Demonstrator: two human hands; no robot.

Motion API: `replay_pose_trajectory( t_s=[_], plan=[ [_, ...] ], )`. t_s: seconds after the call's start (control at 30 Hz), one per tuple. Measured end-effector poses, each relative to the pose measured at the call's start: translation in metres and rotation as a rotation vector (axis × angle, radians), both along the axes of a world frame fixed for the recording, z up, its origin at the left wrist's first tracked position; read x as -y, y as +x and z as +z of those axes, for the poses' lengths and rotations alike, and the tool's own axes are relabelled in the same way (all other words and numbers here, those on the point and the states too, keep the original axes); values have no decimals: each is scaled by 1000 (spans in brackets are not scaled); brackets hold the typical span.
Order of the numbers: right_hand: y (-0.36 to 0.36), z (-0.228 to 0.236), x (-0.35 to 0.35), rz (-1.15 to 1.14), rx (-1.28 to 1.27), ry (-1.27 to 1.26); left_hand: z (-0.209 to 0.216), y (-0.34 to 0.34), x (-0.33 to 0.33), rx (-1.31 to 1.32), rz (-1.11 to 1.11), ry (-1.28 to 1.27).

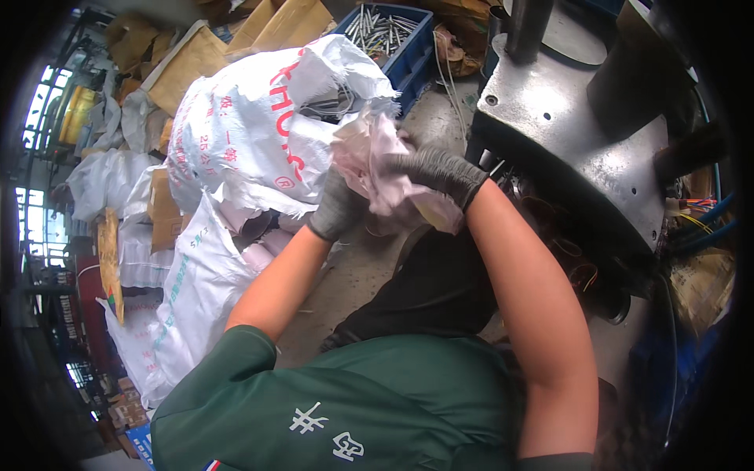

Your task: Using a hydraulic press to assemble motor components.

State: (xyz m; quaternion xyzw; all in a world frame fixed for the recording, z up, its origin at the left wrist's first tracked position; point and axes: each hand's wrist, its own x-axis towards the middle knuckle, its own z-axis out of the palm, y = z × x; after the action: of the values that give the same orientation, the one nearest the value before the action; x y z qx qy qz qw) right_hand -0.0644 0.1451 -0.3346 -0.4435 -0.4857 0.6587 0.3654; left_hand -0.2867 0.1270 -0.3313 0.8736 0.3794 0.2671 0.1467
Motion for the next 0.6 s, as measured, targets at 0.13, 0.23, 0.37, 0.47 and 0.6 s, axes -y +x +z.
replay_pose_trajectory(
  t_s=[0.13, 0.23, 0.37, 0.47, 0.6],
  plan=[
    [-5, -25, -3, 84, -121, -117, 22, 28, -22, 52, -74, -107],
    [4, -22, -9, -36, 242, 312, 8, 29, -15, 185, -58, -130],
    [17, -7, -8, -415, 66, 127, -30, -8, 15, -13, -102, -163],
    [23, 6, -8, -519, 313, 186, -57, -67, 44, -771, -272, -430],
    [18, 17, -5, -581, 75, 116, -90, -138, 61, -1305, -482, -75]
  ],
)
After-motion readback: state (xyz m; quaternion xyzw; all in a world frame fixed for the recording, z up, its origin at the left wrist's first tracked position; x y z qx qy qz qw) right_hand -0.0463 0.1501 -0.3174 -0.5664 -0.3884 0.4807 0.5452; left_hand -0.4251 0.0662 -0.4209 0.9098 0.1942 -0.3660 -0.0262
